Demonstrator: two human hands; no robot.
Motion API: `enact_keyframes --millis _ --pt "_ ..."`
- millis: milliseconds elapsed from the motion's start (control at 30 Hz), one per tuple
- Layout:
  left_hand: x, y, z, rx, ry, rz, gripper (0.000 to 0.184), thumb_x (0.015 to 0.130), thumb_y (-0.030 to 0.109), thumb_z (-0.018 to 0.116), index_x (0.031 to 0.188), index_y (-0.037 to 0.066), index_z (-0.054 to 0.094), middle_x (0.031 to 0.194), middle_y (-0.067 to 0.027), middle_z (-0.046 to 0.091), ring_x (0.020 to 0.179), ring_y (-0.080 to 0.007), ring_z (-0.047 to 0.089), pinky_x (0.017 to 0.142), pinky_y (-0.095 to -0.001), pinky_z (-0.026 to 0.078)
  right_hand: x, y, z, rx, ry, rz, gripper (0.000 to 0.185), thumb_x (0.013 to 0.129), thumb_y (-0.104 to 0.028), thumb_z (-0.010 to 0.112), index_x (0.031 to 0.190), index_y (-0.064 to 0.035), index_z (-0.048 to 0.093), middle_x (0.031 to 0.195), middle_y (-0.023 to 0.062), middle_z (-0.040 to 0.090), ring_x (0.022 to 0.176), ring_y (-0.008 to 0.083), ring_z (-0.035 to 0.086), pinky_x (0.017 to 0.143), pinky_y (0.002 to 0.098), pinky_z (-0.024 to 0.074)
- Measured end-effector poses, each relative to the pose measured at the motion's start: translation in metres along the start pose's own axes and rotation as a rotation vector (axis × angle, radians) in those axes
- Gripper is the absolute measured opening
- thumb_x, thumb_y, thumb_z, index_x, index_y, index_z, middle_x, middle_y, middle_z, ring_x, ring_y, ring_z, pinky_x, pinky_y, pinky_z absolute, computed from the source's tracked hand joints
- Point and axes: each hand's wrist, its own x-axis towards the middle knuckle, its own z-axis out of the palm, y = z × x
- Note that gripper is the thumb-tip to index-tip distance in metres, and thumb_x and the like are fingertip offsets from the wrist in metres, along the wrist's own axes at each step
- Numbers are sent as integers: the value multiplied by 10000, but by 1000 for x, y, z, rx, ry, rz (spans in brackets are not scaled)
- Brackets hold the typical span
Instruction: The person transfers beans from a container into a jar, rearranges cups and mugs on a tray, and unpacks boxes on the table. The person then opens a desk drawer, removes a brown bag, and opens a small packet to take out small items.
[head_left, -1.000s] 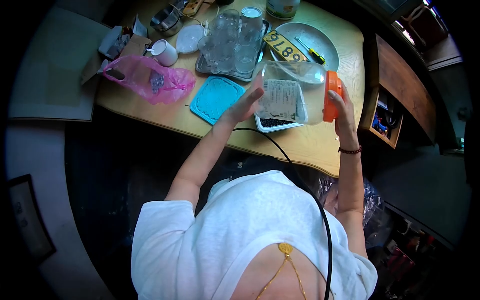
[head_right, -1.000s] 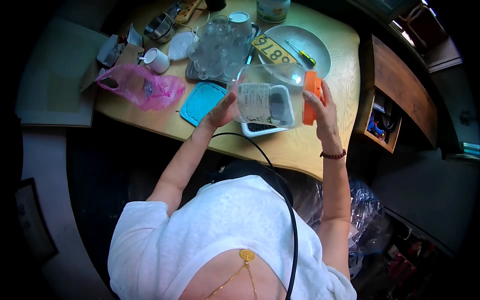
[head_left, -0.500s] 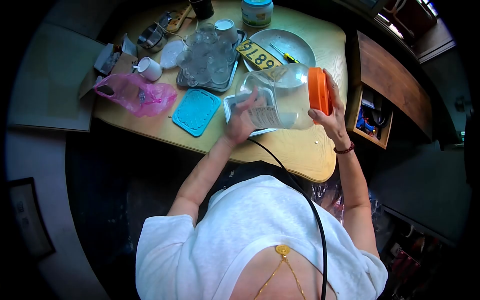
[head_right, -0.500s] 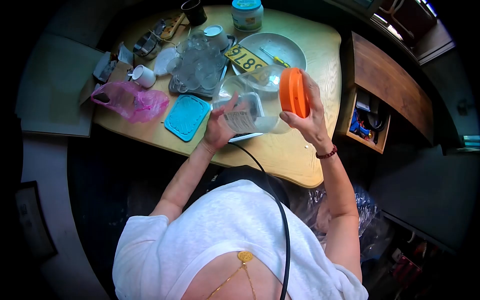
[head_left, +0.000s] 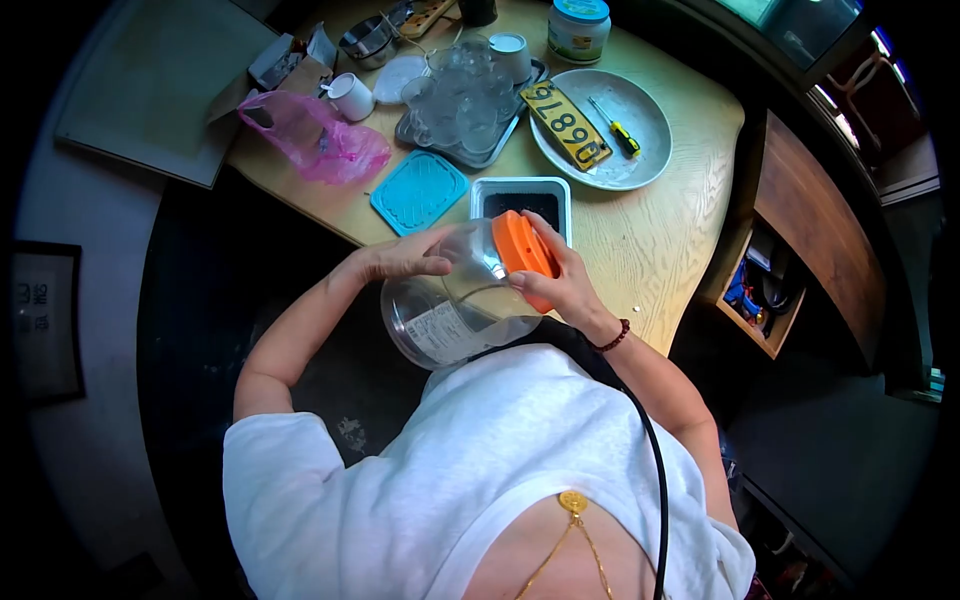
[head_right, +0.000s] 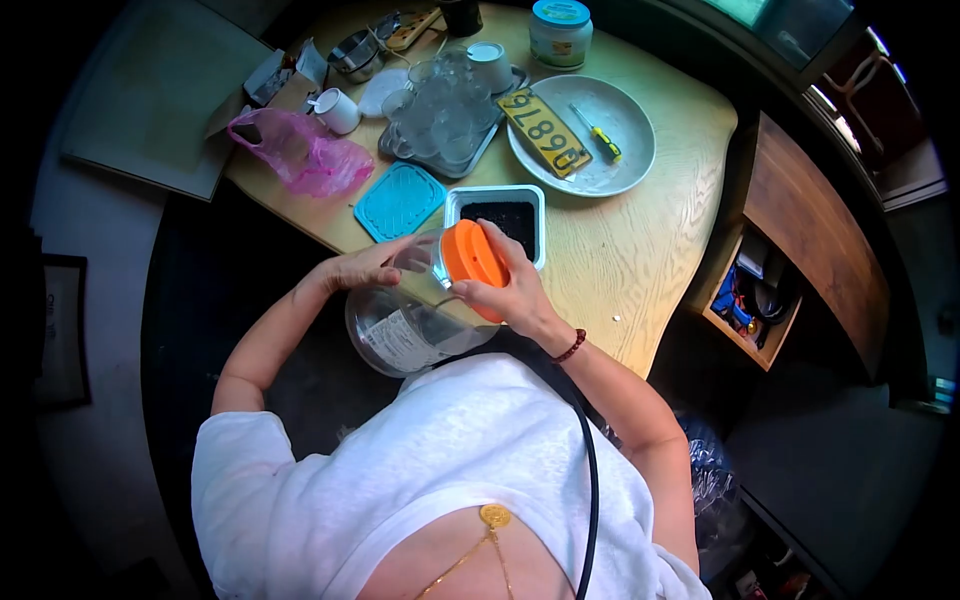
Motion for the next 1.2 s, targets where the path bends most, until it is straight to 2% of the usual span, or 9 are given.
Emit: enact_keyframes --millis 267,533,633,667,767,867,1067,1133,1200 --pt "-8 -44 30 -176 169 45 1037 589 600 699 1365 34 310 1250 -146 465 1152 -228 451 981 -349 356 7 11 -4 -122 -275 -68 910 624 -319 737 1368 -7 317 1201 138 392 1142 246 415 995 321 313" --pt "-28 -68 34 -298 242 88 1049 584 630 696 1359 30 321 1208 -150 494 1132 -223 469 970 -342 357 36 19 3 -138 -487 -110 927 658 -356 724 1388 -8 271 1219 153 405 1155 244 416 1002 306 304" --pt "-44 -53 49 -192 420 45 1100 602 623 699 1360 -38 253 1259 -202 454 1186 -257 436 999 -356 327 44 -9 17 -105 -489 279 1030 694 -532 672 1389 37 168 1282 194 392 1202 255 410 990 323 337" --pt "-47 -53 55 -204 421 41 1100 602 623 699 1360 -38 253 1259 -202 454 1186 -257 436 999 -356 327 48 -12 19 -105 -494 291 1030 694 -532 672 1389 37 168 1282 194 392 1202 255 410 990 323 337" --pt "-57 -49 63 -175 517 19 1130 581 546 770 1367 -38 206 1328 -209 373 1244 -277 374 1037 -368 291 56 -37 28 -96 -575 684 1053 685 -563 669 1388 11 134 1281 197 382 1161 256 440 942 341 393" --pt "-68 -33 69 -65 521 -2 1129 569 523 789 1368 -22 205 1328 -194 377 1247 -273 370 1040 -369 290 58 -26 41 -169 -516 679 962 684 -514 682 1364 -3 233 1229 176 438 1080 229 491 894 317 420" --pt "-72 -72 75 -235 586 58 1098 562 502 804 1363 2 244 1292 -144 414 1219 -235 393 1020 -355 318 63 -11 58 -123 -539 503 734 656 -399 694 1223 -7 441 1032 122 561 876 183 562 781 262 450" --pt "-72 -77 75 -241 605 74 1100 563 509 800 1367 4 243 1288 -132 418 1213 -225 397 1017 -351 322 64 -4 59 -119 -547 496 777 650 -398 698 1261 -1 427 1021 128 565 889 201 566 797 262 449" --pt "-73 -76 72 -513 484 146 1138 548 555 791 1377 12 232 1302 -114 411 1217 -209 391 1019 -350 322 64 1 61 -180 -586 352 791 658 -387 678 1292 8 414 1089 142 535 995 200 525 884 279 403"
